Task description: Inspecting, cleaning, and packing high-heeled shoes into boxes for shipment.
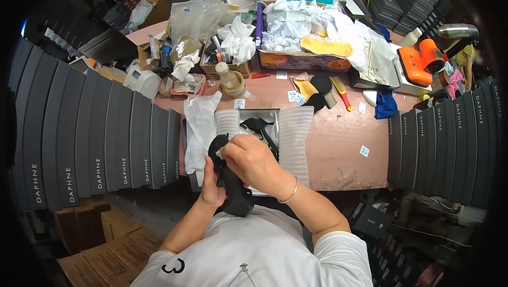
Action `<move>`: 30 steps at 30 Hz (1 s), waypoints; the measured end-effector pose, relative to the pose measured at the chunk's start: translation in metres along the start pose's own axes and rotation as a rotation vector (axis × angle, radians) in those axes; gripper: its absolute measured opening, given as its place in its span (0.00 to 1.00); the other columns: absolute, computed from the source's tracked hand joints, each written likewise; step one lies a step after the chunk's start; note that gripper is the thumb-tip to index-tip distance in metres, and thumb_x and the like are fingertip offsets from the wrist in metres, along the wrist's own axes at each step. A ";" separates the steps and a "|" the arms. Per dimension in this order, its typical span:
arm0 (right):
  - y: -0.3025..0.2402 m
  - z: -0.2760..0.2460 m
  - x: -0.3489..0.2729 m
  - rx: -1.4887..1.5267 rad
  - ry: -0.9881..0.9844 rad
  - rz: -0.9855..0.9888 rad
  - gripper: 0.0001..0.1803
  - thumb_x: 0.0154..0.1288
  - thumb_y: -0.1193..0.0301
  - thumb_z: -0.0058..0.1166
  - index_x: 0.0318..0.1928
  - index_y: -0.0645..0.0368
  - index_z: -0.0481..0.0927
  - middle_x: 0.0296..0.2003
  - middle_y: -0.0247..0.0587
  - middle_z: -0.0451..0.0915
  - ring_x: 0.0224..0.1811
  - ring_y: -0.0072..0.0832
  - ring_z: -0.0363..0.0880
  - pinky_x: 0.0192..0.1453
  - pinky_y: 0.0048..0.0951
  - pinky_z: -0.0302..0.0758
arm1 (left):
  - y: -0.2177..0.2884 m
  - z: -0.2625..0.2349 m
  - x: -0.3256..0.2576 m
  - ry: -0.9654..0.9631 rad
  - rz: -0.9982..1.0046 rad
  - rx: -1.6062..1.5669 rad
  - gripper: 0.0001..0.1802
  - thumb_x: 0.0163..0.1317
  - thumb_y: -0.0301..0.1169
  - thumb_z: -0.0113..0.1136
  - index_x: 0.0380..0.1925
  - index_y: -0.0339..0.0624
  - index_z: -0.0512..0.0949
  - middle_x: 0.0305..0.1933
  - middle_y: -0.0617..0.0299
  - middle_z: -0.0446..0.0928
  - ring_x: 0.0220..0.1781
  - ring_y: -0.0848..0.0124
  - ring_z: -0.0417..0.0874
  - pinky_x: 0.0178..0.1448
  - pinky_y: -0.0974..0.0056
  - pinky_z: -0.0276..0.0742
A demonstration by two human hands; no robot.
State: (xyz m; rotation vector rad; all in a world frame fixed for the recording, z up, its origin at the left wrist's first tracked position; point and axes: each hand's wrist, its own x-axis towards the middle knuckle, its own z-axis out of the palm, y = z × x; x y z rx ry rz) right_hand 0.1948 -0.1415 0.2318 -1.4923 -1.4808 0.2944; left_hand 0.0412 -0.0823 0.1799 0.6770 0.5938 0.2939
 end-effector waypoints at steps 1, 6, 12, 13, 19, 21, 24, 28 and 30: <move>0.003 0.000 0.002 -0.021 -0.010 -0.013 0.10 0.51 0.80 0.61 0.36 0.61 0.79 0.30 0.40 0.75 0.33 0.39 0.76 0.36 0.33 0.73 | -0.001 -0.006 0.002 -0.035 -0.006 -0.002 0.43 0.65 0.68 0.25 0.49 0.41 0.73 0.39 0.56 0.79 0.40 0.66 0.81 0.46 0.61 0.80; 0.003 0.003 -0.001 0.041 -0.072 -0.043 0.09 0.52 0.79 0.60 0.36 0.61 0.79 0.31 0.41 0.75 0.33 0.40 0.75 0.36 0.34 0.72 | 0.005 -0.001 0.002 -0.023 0.020 0.027 0.44 0.64 0.69 0.24 0.48 0.41 0.73 0.39 0.56 0.79 0.40 0.66 0.81 0.46 0.60 0.79; 0.000 0.008 -0.005 0.162 -0.106 0.009 0.10 0.50 0.79 0.60 0.36 0.60 0.79 0.31 0.41 0.75 0.34 0.41 0.75 0.40 0.36 0.72 | 0.010 0.022 0.001 0.272 0.037 -0.043 0.43 0.65 0.68 0.24 0.46 0.40 0.74 0.36 0.58 0.77 0.39 0.67 0.80 0.45 0.61 0.79; 0.001 0.006 -0.002 0.085 -0.088 -0.004 0.10 0.50 0.79 0.60 0.36 0.60 0.79 0.31 0.41 0.75 0.34 0.40 0.75 0.40 0.36 0.72 | 0.010 0.003 0.000 0.038 0.002 0.052 0.42 0.65 0.68 0.25 0.47 0.41 0.74 0.36 0.58 0.77 0.40 0.67 0.80 0.46 0.60 0.79; 0.002 0.011 -0.002 0.102 -0.072 -0.047 0.11 0.50 0.79 0.60 0.37 0.59 0.79 0.31 0.39 0.75 0.35 0.39 0.75 0.39 0.33 0.71 | 0.007 0.007 0.003 0.147 0.052 -0.040 0.43 0.65 0.69 0.25 0.46 0.40 0.74 0.38 0.57 0.78 0.41 0.67 0.80 0.44 0.60 0.79; 0.005 0.014 -0.002 0.024 -0.042 -0.052 0.11 0.50 0.79 0.61 0.37 0.60 0.79 0.31 0.39 0.76 0.35 0.37 0.75 0.40 0.32 0.71 | 0.008 0.005 0.002 0.155 0.060 -0.016 0.44 0.64 0.69 0.25 0.45 0.41 0.74 0.37 0.57 0.79 0.39 0.66 0.80 0.44 0.60 0.79; 0.013 0.020 -0.003 -0.039 -0.011 -0.067 0.12 0.49 0.78 0.62 0.37 0.59 0.79 0.31 0.38 0.76 0.35 0.36 0.76 0.40 0.33 0.71 | 0.002 -0.023 0.004 -0.024 0.030 -0.099 0.44 0.64 0.70 0.25 0.43 0.39 0.75 0.36 0.56 0.80 0.37 0.65 0.81 0.43 0.60 0.79; 0.008 0.028 -0.011 -0.041 0.022 -0.087 0.12 0.48 0.79 0.62 0.37 0.58 0.79 0.31 0.37 0.75 0.35 0.34 0.75 0.39 0.31 0.69 | 0.004 -0.004 0.006 0.273 0.089 -0.170 0.41 0.65 0.68 0.26 0.50 0.43 0.73 0.39 0.57 0.80 0.37 0.65 0.83 0.40 0.59 0.81; 0.016 0.027 -0.007 -0.123 0.037 -0.078 0.12 0.49 0.79 0.62 0.37 0.58 0.80 0.31 0.37 0.75 0.35 0.34 0.75 0.39 0.31 0.69 | 0.001 -0.018 0.007 0.112 0.041 -0.134 0.44 0.63 0.70 0.26 0.45 0.41 0.75 0.35 0.56 0.79 0.35 0.64 0.82 0.41 0.59 0.81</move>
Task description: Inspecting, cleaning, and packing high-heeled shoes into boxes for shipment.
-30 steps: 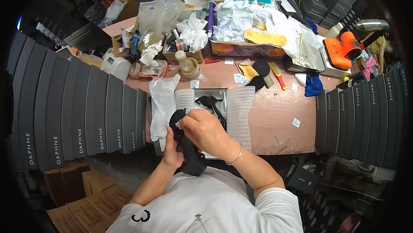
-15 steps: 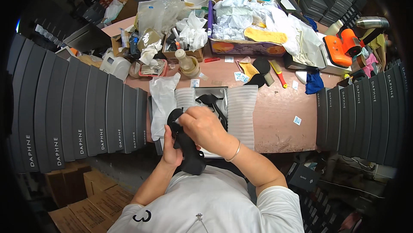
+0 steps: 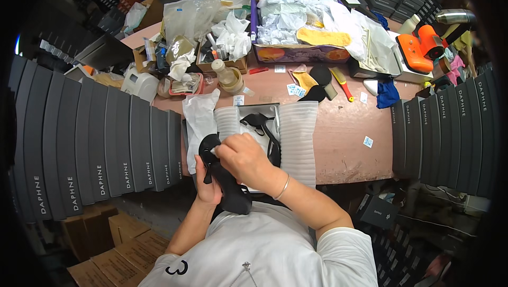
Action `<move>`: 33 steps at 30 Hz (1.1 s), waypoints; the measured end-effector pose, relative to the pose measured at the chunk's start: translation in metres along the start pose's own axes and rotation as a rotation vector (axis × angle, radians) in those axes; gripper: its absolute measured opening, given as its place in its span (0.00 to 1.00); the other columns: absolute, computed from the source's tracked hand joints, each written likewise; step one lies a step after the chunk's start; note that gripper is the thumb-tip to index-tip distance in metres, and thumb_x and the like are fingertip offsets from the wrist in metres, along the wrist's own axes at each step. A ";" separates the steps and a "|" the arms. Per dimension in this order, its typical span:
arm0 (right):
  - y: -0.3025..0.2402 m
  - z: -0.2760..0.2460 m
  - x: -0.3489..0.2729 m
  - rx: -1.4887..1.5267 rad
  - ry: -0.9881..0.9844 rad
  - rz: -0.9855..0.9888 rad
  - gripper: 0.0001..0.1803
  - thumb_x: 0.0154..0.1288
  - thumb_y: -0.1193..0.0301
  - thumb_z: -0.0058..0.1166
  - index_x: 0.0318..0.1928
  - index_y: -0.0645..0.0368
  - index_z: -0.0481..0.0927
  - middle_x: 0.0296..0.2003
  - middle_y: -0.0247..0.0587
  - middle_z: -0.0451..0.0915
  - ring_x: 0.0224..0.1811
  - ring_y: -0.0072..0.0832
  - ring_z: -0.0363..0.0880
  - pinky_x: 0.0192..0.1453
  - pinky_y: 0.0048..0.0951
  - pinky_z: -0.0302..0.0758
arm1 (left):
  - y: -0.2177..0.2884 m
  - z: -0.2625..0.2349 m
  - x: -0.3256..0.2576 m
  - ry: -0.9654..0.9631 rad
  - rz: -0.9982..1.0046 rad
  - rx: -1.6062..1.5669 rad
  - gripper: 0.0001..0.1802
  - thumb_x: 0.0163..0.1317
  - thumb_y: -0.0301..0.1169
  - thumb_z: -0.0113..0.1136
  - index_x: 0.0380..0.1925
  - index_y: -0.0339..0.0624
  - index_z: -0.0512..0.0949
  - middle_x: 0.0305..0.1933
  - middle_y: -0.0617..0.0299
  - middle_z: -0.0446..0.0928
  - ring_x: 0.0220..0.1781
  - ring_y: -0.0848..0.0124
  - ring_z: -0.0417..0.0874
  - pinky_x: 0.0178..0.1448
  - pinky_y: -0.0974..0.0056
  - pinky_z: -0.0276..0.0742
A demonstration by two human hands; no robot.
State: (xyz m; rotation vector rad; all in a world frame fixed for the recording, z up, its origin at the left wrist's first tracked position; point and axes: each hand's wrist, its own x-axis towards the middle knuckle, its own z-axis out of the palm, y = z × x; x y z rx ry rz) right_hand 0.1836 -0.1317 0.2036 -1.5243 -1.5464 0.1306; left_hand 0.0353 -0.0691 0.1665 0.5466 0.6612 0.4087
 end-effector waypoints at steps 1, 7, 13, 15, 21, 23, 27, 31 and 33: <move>0.002 0.000 0.003 0.030 0.018 0.005 0.11 0.50 0.80 0.61 0.36 0.59 0.80 0.30 0.38 0.75 0.34 0.33 0.76 0.38 0.30 0.71 | 0.001 -0.006 0.000 -0.079 -0.027 0.020 0.45 0.62 0.71 0.26 0.43 0.40 0.76 0.33 0.56 0.79 0.34 0.64 0.82 0.42 0.58 0.80; 0.001 -0.011 -0.004 0.359 0.239 0.337 0.07 0.55 0.84 0.58 0.36 0.63 0.79 0.30 0.37 0.77 0.26 0.21 0.75 0.31 0.22 0.73 | -0.001 -0.016 -0.001 -0.107 -0.106 -0.069 0.49 0.57 0.76 0.27 0.42 0.40 0.76 0.34 0.53 0.80 0.32 0.62 0.82 0.36 0.58 0.80; -0.003 0.001 -0.010 0.269 0.169 0.079 0.14 0.51 0.81 0.62 0.40 0.61 0.80 0.31 0.38 0.76 0.30 0.29 0.76 0.32 0.27 0.72 | 0.002 -0.020 0.002 -0.248 -0.063 -0.006 0.44 0.63 0.70 0.28 0.47 0.41 0.75 0.37 0.55 0.80 0.38 0.64 0.83 0.44 0.57 0.81; -0.004 0.013 -0.011 0.182 0.175 -0.042 0.18 0.48 0.78 0.66 0.43 0.59 0.80 0.33 0.38 0.75 0.33 0.34 0.74 0.36 0.31 0.71 | 0.003 -0.014 -0.002 -0.162 0.006 0.016 0.40 0.66 0.66 0.29 0.49 0.42 0.74 0.44 0.58 0.79 0.47 0.68 0.80 0.52 0.61 0.76; -0.008 0.017 -0.018 0.054 0.122 -0.112 0.19 0.47 0.80 0.65 0.44 0.59 0.80 0.34 0.37 0.74 0.32 0.31 0.73 0.36 0.29 0.68 | 0.001 -0.014 -0.003 -0.074 0.077 -0.002 0.35 0.69 0.62 0.31 0.52 0.44 0.72 0.49 0.64 0.77 0.53 0.72 0.77 0.58 0.64 0.72; -0.008 0.017 -0.020 0.071 0.119 -0.111 0.19 0.47 0.80 0.64 0.43 0.59 0.80 0.34 0.37 0.74 0.32 0.31 0.73 0.36 0.30 0.68 | 0.002 -0.015 -0.001 -0.084 0.077 -0.024 0.35 0.69 0.62 0.31 0.52 0.45 0.72 0.48 0.65 0.77 0.53 0.73 0.77 0.58 0.64 0.72; -0.010 0.018 -0.018 0.109 0.132 -0.090 0.16 0.47 0.80 0.63 0.40 0.59 0.80 0.34 0.37 0.75 0.32 0.32 0.73 0.37 0.30 0.69 | 0.002 -0.011 -0.003 -0.070 0.085 -0.044 0.34 0.70 0.61 0.29 0.50 0.44 0.73 0.49 0.62 0.77 0.53 0.71 0.77 0.60 0.63 0.70; -0.010 0.014 -0.002 0.119 0.122 -0.073 0.14 0.48 0.80 0.63 0.39 0.59 0.80 0.34 0.37 0.74 0.32 0.33 0.74 0.37 0.31 0.69 | 0.003 -0.005 -0.004 -0.030 0.043 0.019 0.33 0.71 0.60 0.30 0.50 0.45 0.73 0.50 0.63 0.76 0.54 0.72 0.76 0.60 0.64 0.70; -0.013 0.016 -0.012 0.113 0.107 -0.054 0.14 0.48 0.80 0.63 0.39 0.59 0.79 0.34 0.37 0.74 0.33 0.33 0.74 0.37 0.31 0.69 | 0.003 -0.001 -0.006 -0.045 0.101 0.059 0.32 0.71 0.59 0.30 0.50 0.45 0.73 0.50 0.64 0.76 0.54 0.72 0.76 0.60 0.64 0.70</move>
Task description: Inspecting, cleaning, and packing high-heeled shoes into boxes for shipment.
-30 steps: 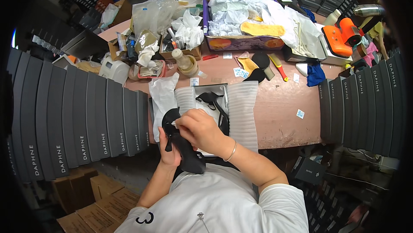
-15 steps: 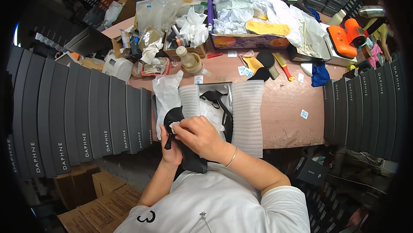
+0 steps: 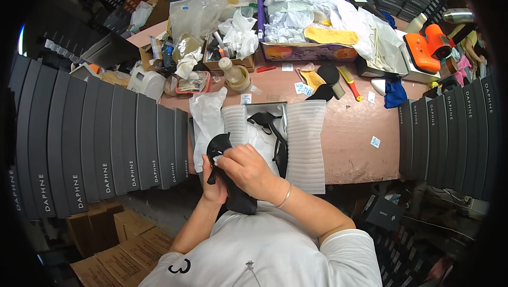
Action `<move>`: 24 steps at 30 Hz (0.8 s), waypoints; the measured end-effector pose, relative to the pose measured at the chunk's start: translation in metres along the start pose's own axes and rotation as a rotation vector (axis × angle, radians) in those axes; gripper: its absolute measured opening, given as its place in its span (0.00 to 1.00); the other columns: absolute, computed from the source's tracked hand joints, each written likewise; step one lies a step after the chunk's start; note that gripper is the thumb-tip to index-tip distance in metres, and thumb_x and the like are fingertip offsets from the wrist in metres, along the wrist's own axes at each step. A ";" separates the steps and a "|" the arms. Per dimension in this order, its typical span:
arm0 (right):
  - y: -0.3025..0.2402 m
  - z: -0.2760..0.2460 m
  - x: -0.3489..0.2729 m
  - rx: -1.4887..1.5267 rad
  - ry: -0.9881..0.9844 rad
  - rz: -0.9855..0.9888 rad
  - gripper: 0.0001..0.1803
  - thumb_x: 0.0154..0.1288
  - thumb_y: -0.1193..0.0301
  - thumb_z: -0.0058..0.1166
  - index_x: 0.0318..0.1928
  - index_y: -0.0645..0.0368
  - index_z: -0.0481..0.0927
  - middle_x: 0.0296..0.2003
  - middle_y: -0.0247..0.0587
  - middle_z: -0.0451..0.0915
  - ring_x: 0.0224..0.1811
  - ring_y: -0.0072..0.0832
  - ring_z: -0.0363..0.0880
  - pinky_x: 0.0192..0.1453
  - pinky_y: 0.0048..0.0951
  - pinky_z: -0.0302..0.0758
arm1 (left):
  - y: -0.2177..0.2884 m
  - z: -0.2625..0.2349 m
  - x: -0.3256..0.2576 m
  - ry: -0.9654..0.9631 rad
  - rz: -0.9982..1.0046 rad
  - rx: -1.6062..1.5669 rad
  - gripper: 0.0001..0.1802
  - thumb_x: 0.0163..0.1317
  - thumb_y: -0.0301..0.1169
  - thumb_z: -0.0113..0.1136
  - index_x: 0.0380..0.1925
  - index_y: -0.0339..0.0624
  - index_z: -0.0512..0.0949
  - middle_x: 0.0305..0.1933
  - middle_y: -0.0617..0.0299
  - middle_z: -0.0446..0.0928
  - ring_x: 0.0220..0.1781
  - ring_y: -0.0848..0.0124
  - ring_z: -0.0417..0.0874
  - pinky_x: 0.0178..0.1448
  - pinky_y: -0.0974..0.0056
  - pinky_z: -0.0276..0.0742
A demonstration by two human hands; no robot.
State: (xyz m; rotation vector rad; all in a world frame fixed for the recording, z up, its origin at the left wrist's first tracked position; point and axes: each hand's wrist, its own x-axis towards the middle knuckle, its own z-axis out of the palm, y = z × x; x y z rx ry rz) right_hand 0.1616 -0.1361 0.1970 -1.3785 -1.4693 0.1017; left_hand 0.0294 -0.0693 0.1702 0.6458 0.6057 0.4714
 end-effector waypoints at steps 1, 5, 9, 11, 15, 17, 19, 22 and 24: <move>-0.002 0.001 -0.008 -0.003 -0.011 0.013 0.14 0.48 0.80 0.63 0.39 0.59 0.79 0.34 0.37 0.74 0.33 0.33 0.74 0.38 0.31 0.69 | -0.001 -0.005 0.000 -0.038 0.004 -0.027 0.32 0.71 0.59 0.30 0.50 0.45 0.73 0.51 0.64 0.76 0.54 0.72 0.76 0.59 0.64 0.70; -0.004 0.003 -0.011 0.066 0.043 0.017 0.14 0.48 0.80 0.63 0.39 0.59 0.79 0.33 0.38 0.74 0.33 0.34 0.74 0.36 0.31 0.71 | -0.002 -0.008 0.003 -0.074 0.006 -0.022 0.33 0.71 0.59 0.29 0.52 0.46 0.72 0.51 0.63 0.76 0.54 0.72 0.76 0.59 0.65 0.71; -0.001 0.001 0.000 0.071 0.104 0.066 0.15 0.48 0.81 0.63 0.39 0.59 0.80 0.33 0.38 0.74 0.32 0.34 0.74 0.35 0.31 0.71 | -0.003 -0.001 0.002 -0.063 -0.015 -0.022 0.33 0.71 0.60 0.30 0.54 0.45 0.71 0.52 0.62 0.76 0.56 0.72 0.76 0.60 0.64 0.71; 0.000 -0.002 0.001 0.027 0.047 0.014 0.15 0.48 0.81 0.64 0.39 0.59 0.80 0.32 0.38 0.74 0.31 0.34 0.74 0.35 0.31 0.72 | 0.001 0.000 0.002 -0.058 -0.022 -0.028 0.33 0.71 0.60 0.30 0.53 0.45 0.72 0.51 0.62 0.77 0.55 0.72 0.76 0.59 0.64 0.71; -0.001 0.003 -0.014 0.071 0.016 0.029 0.13 0.49 0.80 0.64 0.38 0.59 0.80 0.32 0.38 0.74 0.31 0.34 0.74 0.35 0.31 0.71 | -0.004 -0.013 0.004 -0.060 0.019 -0.003 0.34 0.69 0.63 0.32 0.52 0.47 0.73 0.49 0.66 0.77 0.54 0.74 0.76 0.59 0.65 0.70; 0.000 0.005 -0.008 0.097 0.073 0.052 0.14 0.49 0.80 0.64 0.39 0.59 0.80 0.32 0.38 0.74 0.31 0.34 0.73 0.35 0.31 0.70 | -0.004 -0.010 0.003 -0.038 -0.011 -0.005 0.34 0.69 0.62 0.32 0.51 0.46 0.73 0.48 0.65 0.77 0.54 0.74 0.76 0.59 0.65 0.71; 0.001 0.000 0.005 0.072 0.103 0.068 0.14 0.49 0.79 0.64 0.39 0.59 0.80 0.32 0.38 0.74 0.31 0.34 0.73 0.35 0.31 0.70 | -0.002 0.001 0.002 -0.015 -0.051 -0.002 0.34 0.69 0.62 0.33 0.51 0.45 0.74 0.48 0.65 0.77 0.54 0.73 0.76 0.59 0.65 0.70; -0.004 -0.004 0.003 0.161 0.018 0.106 0.12 0.50 0.78 0.65 0.38 0.57 0.81 0.31 0.36 0.74 0.32 0.33 0.73 0.37 0.31 0.69 | 0.000 0.000 -0.001 -0.090 -0.030 0.005 0.34 0.70 0.61 0.29 0.51 0.44 0.72 0.51 0.61 0.76 0.55 0.71 0.77 0.60 0.63 0.71; -0.005 -0.007 0.000 0.204 -0.008 0.138 0.10 0.51 0.76 0.65 0.37 0.56 0.82 0.30 0.34 0.74 0.33 0.32 0.73 0.38 0.30 0.68 | 0.002 0.000 -0.001 -0.121 -0.031 0.017 0.35 0.70 0.61 0.29 0.53 0.44 0.71 0.52 0.61 0.75 0.57 0.71 0.75 0.61 0.63 0.71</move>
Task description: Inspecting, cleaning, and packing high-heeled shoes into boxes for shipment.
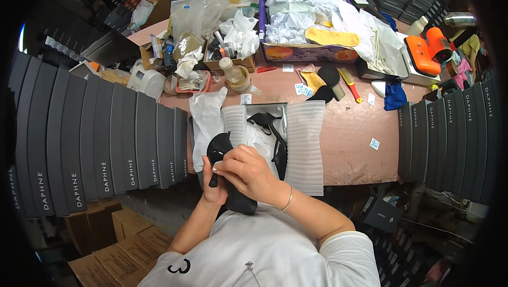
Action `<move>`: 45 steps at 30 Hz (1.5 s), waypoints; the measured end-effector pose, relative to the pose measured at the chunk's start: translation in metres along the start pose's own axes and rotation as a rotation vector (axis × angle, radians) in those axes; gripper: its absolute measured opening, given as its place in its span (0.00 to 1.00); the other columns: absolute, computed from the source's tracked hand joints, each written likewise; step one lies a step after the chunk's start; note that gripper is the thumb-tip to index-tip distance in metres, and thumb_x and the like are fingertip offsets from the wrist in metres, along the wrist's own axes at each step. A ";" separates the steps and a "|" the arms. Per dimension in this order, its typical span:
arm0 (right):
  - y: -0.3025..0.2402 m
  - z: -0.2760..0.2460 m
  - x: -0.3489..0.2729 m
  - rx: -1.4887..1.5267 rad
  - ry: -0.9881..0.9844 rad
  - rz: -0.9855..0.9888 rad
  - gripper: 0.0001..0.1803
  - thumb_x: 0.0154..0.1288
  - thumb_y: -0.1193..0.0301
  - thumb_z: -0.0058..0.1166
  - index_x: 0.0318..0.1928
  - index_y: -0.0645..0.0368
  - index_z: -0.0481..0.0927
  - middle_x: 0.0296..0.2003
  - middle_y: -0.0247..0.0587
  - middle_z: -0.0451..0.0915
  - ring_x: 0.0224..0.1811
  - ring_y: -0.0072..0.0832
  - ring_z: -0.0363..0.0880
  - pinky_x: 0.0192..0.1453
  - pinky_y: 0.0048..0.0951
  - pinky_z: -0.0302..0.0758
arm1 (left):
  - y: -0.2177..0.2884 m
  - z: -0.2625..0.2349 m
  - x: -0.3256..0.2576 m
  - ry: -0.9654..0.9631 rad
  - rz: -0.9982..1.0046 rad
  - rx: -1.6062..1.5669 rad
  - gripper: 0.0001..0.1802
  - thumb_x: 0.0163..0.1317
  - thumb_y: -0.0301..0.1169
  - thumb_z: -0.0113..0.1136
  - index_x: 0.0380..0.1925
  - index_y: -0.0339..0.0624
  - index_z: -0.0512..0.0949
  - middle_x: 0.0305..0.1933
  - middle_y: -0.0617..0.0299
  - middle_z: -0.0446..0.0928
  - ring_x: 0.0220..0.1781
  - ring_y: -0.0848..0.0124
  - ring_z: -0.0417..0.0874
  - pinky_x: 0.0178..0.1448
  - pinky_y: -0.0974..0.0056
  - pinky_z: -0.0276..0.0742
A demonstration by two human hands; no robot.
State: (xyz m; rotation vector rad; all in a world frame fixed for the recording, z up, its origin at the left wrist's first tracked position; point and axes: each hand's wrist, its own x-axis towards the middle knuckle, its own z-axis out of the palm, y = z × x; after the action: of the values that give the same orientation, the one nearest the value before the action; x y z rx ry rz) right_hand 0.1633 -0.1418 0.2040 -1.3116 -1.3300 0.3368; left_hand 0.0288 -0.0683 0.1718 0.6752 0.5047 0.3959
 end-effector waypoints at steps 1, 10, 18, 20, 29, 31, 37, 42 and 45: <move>0.001 -0.001 0.001 -0.060 0.001 -0.020 0.10 0.51 0.76 0.65 0.37 0.56 0.82 0.30 0.34 0.74 0.33 0.32 0.73 0.39 0.30 0.68 | -0.001 0.001 0.000 0.009 -0.018 -0.023 0.35 0.70 0.62 0.29 0.53 0.44 0.72 0.52 0.60 0.75 0.57 0.70 0.75 0.62 0.63 0.70; 0.002 -0.019 0.017 -0.076 -0.169 -0.053 0.09 0.52 0.72 0.64 0.36 0.52 0.83 0.31 0.30 0.73 0.35 0.30 0.70 0.39 0.31 0.62 | 0.000 0.013 0.000 0.083 -0.063 0.045 0.42 0.66 0.66 0.26 0.51 0.40 0.71 0.43 0.55 0.77 0.45 0.64 0.79 0.53 0.60 0.76; 0.001 -0.023 0.025 -0.169 -0.280 -0.046 0.09 0.53 0.73 0.62 0.36 0.49 0.82 0.31 0.30 0.72 0.37 0.29 0.70 0.42 0.32 0.59 | -0.003 0.005 0.001 0.059 -0.064 0.044 0.38 0.68 0.64 0.27 0.55 0.44 0.70 0.54 0.58 0.75 0.58 0.67 0.76 0.61 0.61 0.72; 0.009 -0.023 0.034 -0.265 -0.208 -0.071 0.08 0.53 0.73 0.62 0.36 0.50 0.82 0.31 0.31 0.72 0.37 0.29 0.70 0.41 0.32 0.59 | -0.007 -0.003 0.005 0.033 -0.116 -0.020 0.43 0.64 0.70 0.27 0.46 0.39 0.73 0.37 0.54 0.78 0.35 0.63 0.81 0.44 0.58 0.80; 0.016 -0.043 0.021 0.289 0.114 0.392 0.04 0.60 0.76 0.61 0.35 0.63 0.82 0.33 0.34 0.76 0.33 0.18 0.72 0.33 0.18 0.67 | -0.008 -0.004 0.000 -0.110 -0.103 -0.045 0.47 0.60 0.73 0.25 0.46 0.39 0.72 0.36 0.53 0.77 0.37 0.63 0.81 0.45 0.57 0.80; 0.013 -0.045 0.015 0.283 0.063 0.394 0.04 0.60 0.76 0.60 0.35 0.63 0.82 0.33 0.34 0.76 0.33 0.17 0.71 0.33 0.17 0.66 | -0.006 0.003 -0.002 -0.094 -0.092 -0.020 0.47 0.60 0.73 0.25 0.47 0.39 0.72 0.35 0.53 0.77 0.36 0.63 0.81 0.44 0.57 0.80; -0.011 -0.037 0.009 -0.060 -0.143 -0.131 0.08 0.53 0.76 0.63 0.36 0.57 0.82 0.32 0.34 0.75 0.34 0.26 0.73 0.37 0.28 0.65 | -0.007 0.009 -0.005 0.046 -0.039 0.203 0.46 0.62 0.72 0.26 0.54 0.42 0.70 0.50 0.58 0.75 0.53 0.67 0.77 0.57 0.61 0.74; 0.055 -0.020 0.023 -0.167 0.114 0.028 0.08 0.55 0.75 0.62 0.37 0.58 0.80 0.30 0.37 0.74 0.32 0.30 0.74 0.37 0.28 0.67 | -0.004 -0.004 0.005 0.037 -0.129 -0.141 0.49 0.57 0.75 0.28 0.41 0.36 0.74 0.34 0.53 0.77 0.34 0.60 0.80 0.43 0.56 0.78; 0.106 -0.039 0.050 0.151 0.387 0.369 0.06 0.64 0.73 0.57 0.39 0.62 0.79 0.31 0.33 0.78 0.31 0.19 0.73 0.35 0.21 0.70 | 0.002 -0.008 0.010 0.137 -0.106 -0.044 0.50 0.57 0.76 0.28 0.33 0.35 0.75 0.29 0.51 0.76 0.29 0.59 0.79 0.37 0.56 0.79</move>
State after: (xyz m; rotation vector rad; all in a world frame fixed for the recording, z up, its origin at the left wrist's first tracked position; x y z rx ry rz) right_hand 0.2606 -0.0859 0.1535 -1.4080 -0.7244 0.4031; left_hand 0.0323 -0.0580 0.1647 0.5783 0.6574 0.3536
